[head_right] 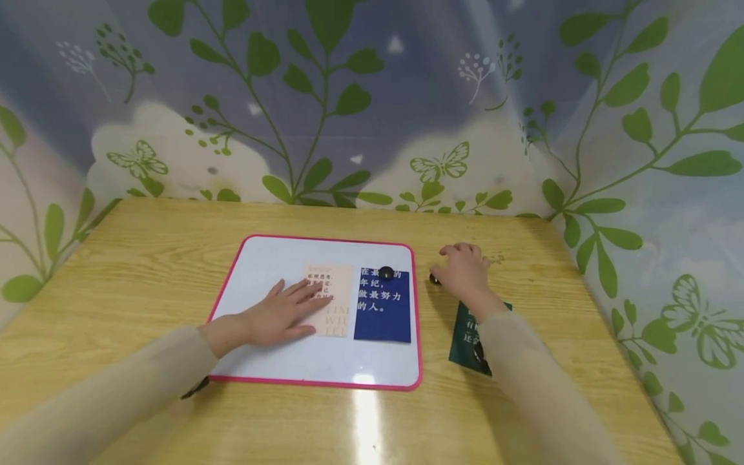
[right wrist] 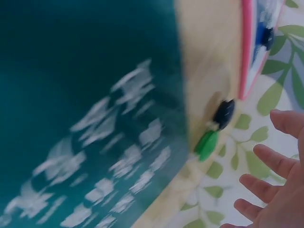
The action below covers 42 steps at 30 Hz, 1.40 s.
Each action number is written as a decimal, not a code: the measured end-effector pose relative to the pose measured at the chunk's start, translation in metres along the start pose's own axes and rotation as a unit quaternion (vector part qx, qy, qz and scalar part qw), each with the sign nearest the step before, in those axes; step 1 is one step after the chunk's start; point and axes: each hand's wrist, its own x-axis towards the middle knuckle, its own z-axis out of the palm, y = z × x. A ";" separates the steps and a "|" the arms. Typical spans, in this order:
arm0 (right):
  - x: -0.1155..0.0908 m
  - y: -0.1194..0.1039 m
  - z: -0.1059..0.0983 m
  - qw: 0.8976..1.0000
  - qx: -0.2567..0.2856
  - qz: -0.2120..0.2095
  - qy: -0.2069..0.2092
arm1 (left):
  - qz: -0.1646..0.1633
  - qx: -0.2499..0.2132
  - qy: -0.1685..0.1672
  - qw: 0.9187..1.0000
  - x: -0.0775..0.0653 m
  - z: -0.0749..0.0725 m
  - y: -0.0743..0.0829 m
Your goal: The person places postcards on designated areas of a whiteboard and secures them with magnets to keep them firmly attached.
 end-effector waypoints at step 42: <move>0.003 0.038 0.010 0.998 -0.034 0.003 -0.053 | 0.026 0.022 0.008 0.999 -0.012 0.004 0.008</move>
